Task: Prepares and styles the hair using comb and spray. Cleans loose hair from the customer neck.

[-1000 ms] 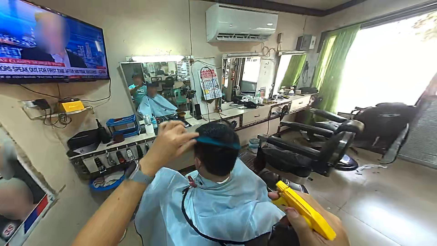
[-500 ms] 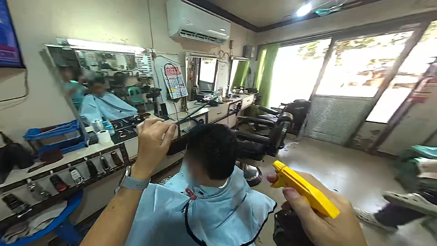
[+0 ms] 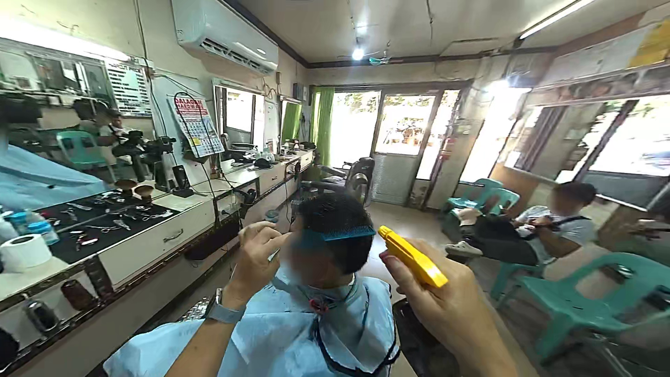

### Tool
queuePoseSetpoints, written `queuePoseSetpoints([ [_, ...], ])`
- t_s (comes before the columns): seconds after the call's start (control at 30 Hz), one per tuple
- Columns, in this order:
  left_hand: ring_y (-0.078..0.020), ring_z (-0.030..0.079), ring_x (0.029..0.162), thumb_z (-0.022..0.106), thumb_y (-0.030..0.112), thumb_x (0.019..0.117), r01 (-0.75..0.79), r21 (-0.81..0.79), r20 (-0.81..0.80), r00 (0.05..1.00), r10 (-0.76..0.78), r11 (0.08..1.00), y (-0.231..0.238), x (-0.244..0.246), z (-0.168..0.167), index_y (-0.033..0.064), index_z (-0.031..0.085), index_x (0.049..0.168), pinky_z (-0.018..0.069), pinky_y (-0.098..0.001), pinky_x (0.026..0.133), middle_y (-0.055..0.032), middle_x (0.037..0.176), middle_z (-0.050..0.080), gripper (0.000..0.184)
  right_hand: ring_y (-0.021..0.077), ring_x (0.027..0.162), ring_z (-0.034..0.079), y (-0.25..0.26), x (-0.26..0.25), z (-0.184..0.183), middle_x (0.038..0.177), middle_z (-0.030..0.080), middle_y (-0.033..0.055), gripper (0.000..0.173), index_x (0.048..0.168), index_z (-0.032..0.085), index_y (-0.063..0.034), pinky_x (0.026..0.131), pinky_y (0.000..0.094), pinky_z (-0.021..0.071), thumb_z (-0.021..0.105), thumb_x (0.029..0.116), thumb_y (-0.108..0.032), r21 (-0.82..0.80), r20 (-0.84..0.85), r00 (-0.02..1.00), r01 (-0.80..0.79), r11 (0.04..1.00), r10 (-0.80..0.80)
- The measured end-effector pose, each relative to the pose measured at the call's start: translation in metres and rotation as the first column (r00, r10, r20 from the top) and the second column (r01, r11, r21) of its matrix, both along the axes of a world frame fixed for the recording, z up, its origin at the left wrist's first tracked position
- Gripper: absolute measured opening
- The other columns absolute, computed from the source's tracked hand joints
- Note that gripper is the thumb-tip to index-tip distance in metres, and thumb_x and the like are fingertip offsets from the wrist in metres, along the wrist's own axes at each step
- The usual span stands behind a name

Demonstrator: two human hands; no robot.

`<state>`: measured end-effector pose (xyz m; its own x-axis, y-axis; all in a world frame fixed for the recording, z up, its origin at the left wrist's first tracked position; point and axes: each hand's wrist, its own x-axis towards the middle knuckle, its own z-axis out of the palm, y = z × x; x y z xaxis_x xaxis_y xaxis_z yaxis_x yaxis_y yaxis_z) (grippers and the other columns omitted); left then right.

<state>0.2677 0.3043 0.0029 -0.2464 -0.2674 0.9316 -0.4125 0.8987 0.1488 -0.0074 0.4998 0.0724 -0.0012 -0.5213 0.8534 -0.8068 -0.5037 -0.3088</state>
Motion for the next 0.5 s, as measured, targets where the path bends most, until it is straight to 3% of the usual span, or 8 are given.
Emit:
queuePoseSetpoints([
  [0.1, -0.0245, 0.059, 0.120, 0.050, 0.042, 0.1061, -0.072, 0.158, -0.115, 0.989, 0.091, 0.985, -0.028, 0.002, 0.003, 0.0226, 0.077, 0.119, 0.0382, -0.0569, 0.106, -0.0015, 0.107, 0.073, 0.036, -0.0013, 0.070, 0.065, 0.001, 0.021, 0.001, 0.085, 0.070, -0.0029, 0.042, 0.109, 0.070, -0.0072, 0.058, 0.0188, 0.0567, 0.056, 0.1036, -0.047, -0.025, -0.009, 1.000, 0.010, 1.000, -0.010],
  [0.17, -0.0253, 0.058, 0.121, 0.048, 0.044, 0.1071, -0.130, 0.265, -0.181, 0.967, 0.182, 0.955, -0.036, 0.008, 0.005, 0.0198, 0.076, 0.121, 0.0385, -0.0574, 0.105, -0.0029, 0.114, 0.072, 0.040, 0.0011, 0.073, 0.067, 0.013, 0.026, -0.005, 0.092, 0.072, -0.0013, 0.042, 0.113, 0.069, -0.0060, 0.058, 0.0207, 0.0588, 0.056, 0.1043, -0.045, -0.028, 0.010, 1.000, -0.016, 0.999, 0.016],
  [0.23, -0.0282, 0.059, 0.120, 0.048, 0.041, 0.1071, -0.026, 0.206, -0.206, 0.976, 0.069, 0.978, -0.027, 0.010, -0.009, 0.0152, 0.076, 0.118, 0.0404, -0.0584, 0.105, -0.0069, 0.113, 0.071, 0.039, 0.0054, 0.082, 0.071, 0.031, 0.025, -0.014, 0.104, 0.075, 0.0028, 0.041, 0.120, 0.066, -0.0048, 0.062, 0.0238, 0.0615, 0.055, 0.1057, -0.042, 0.026, 0.058, 0.996, -0.071, 0.997, 0.070],
  [0.33, -0.0207, 0.055, 0.125, 0.048, 0.046, 0.1067, 0.179, 0.116, -0.181, 0.971, -0.156, 0.977, -0.021, 0.000, -0.036, 0.0252, 0.077, 0.119, 0.0337, -0.0516, 0.112, 0.0030, 0.107, 0.073, 0.037, 0.0106, 0.091, 0.074, 0.059, 0.020, -0.038, 0.112, 0.075, 0.0067, 0.040, 0.124, 0.063, -0.0019, 0.066, 0.0287, 0.0635, 0.054, 0.1064, -0.037, 0.151, 0.177, 0.976, -0.158, 0.976, 0.130],
  [0.4, -0.0215, 0.056, 0.124, 0.049, 0.045, 0.1065, 0.186, 0.151, -0.192, 0.969, -0.155, 0.971, -0.038, -0.005, -0.034, 0.0239, 0.078, 0.118, 0.0353, -0.0528, 0.111, 0.0016, 0.108, 0.074, 0.038, 0.0118, 0.092, 0.074, 0.073, 0.016, -0.057, 0.112, 0.075, 0.0076, 0.041, 0.125, 0.062, -0.0005, 0.067, 0.0303, 0.0635, 0.054, 0.1069, -0.036, 0.223, 0.245, 0.958, -0.203, 0.954, 0.147],
  [0.5, -0.0261, 0.059, 0.123, 0.049, 0.041, 0.1065, 0.078, 0.342, -0.127, 0.991, -0.036, 0.936, -0.075, -0.005, -0.007, 0.0193, 0.077, 0.119, 0.0383, -0.0600, 0.107, -0.0036, 0.116, 0.072, 0.037, 0.0178, 0.098, 0.073, 0.092, 0.008, -0.081, 0.114, 0.073, 0.0146, 0.044, 0.125, 0.061, 0.0054, 0.074, 0.0360, 0.0632, 0.052, 0.1075, -0.034, 0.274, 0.312, 0.938, -0.240, 0.931, 0.150],
])
